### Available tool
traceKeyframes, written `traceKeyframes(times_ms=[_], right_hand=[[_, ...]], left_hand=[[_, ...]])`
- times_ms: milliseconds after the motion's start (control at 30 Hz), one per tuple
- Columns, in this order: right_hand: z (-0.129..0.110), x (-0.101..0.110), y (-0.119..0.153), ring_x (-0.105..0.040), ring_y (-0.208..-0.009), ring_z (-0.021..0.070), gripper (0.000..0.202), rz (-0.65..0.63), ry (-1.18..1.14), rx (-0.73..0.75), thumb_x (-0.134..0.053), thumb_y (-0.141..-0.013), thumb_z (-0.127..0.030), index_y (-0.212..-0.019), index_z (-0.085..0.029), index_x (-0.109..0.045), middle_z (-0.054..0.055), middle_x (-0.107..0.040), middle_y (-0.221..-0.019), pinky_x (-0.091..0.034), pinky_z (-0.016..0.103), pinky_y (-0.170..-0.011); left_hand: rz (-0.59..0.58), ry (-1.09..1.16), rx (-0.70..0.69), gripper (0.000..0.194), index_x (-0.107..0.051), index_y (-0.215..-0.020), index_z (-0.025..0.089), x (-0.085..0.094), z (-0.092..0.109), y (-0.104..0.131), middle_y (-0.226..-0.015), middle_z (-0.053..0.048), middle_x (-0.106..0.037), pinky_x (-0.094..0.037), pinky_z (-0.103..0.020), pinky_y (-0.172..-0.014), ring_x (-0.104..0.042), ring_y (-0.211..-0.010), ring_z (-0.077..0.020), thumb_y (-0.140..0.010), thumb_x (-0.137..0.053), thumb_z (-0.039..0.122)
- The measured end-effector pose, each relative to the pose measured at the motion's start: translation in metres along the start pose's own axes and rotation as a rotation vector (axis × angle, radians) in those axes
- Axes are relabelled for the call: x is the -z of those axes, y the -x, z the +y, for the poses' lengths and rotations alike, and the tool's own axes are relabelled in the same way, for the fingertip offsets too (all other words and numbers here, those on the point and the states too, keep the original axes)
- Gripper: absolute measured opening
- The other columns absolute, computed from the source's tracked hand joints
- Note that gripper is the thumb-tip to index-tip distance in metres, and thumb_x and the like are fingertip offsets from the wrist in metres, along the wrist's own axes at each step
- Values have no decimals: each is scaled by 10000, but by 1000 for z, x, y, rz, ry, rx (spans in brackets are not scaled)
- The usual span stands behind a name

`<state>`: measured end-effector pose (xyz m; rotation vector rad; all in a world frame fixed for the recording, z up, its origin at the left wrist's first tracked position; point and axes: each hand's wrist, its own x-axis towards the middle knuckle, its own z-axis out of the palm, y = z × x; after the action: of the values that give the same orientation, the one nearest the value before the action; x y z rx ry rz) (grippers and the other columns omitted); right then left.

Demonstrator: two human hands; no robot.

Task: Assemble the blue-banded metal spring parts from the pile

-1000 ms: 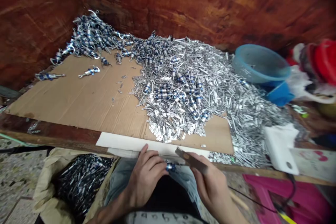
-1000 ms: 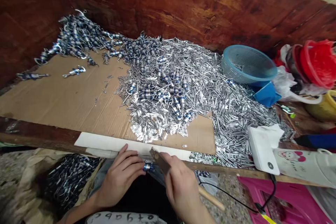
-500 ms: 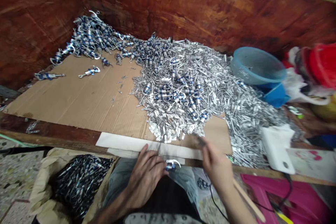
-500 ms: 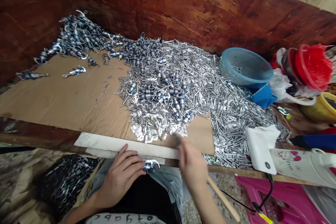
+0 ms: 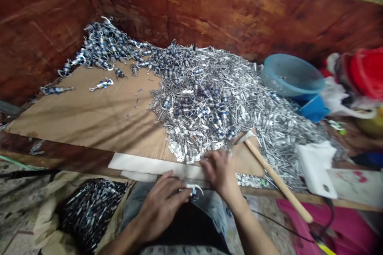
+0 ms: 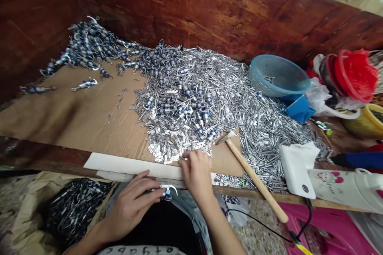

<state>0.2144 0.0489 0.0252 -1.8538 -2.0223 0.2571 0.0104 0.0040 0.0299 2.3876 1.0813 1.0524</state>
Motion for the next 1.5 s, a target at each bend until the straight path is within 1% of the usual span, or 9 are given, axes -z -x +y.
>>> traceKeyframes(times_ms=[100,233,367,500,700,900,1000,1333,1500], right_hand=[[-12,-3,0,-504,-793,219,120,-41,-32,-18,-497,-845,-253,-786,-196,-585,50,-581,-804,-381,351,-716],[-17,15,7,-535,-764,178,101,-104,-157,13,-480,-862,-204,-780,-196,-539,33,-589,-787,-423,293,-684],[-31,35,26,-539,-732,142,69,-257,-362,208,-511,-852,-150,-826,-212,-527,0,-596,-767,-433,245,-649],[-33,39,34,-527,-744,142,121,-293,-452,400,-465,-875,-116,-851,-220,-522,3,-604,-779,-435,262,-681],[-21,26,40,-542,-878,174,84,-184,-521,133,-557,-849,-241,-929,-227,-534,36,-564,-909,-456,282,-730],[-32,23,48,-527,-772,158,103,51,-231,283,-557,-832,-149,-885,-232,-589,13,-587,-819,-359,333,-744],[-35,27,46,-524,-755,156,131,67,-155,325,-581,-823,-151,-901,-252,-611,0,-613,-802,-319,347,-751],[-29,18,42,-543,-761,154,117,-418,-319,29,-549,-829,-126,-748,-210,-556,-27,-615,-756,-361,305,-726],[-29,5,43,-548,-790,195,108,-318,-204,-40,-560,-825,-191,-735,-230,-606,-5,-623,-772,-344,334,-713]], left_hand=[[39,-10,-8,178,-632,-968,186,0,1,-3,-820,-19,-679,-515,-342,-913,-649,-773,-115,-905,-466,166],[87,-68,28,157,-622,-994,181,-2,0,-3,-840,-23,-696,-540,-330,-872,-666,-825,-152,-898,-501,209],[100,-72,44,195,-605,-1048,163,-2,-1,-4,-870,-35,-705,-540,-333,-868,-666,-871,-180,-897,-507,238],[97,21,57,154,-651,-919,187,1,1,-10,-833,-13,-696,-528,-307,-882,-663,-808,-144,-898,-503,222],[143,225,275,97,-674,-799,190,1,5,-13,-751,-5,-682,-536,-297,-830,-645,-711,-123,-830,-585,169],[102,313,453,96,-672,-748,185,-3,9,-11,-716,-8,-658,-532,-230,-689,-625,-702,-125,-796,-596,152],[68,328,421,119,-672,-744,187,-4,9,-12,-701,-5,-649,-522,-292,-798,-611,-681,-123,-809,-579,151],[6,88,119,111,-653,-892,187,-15,1,3,-777,7,-681,-377,-427,-1003,-612,-772,-137,-865,-546,187],[-37,-192,-42,215,-622,-1050,187,-31,-8,20,-979,-10,-683,-144,-480,-1122,-545,-1015,-209,-868,-558,280]])
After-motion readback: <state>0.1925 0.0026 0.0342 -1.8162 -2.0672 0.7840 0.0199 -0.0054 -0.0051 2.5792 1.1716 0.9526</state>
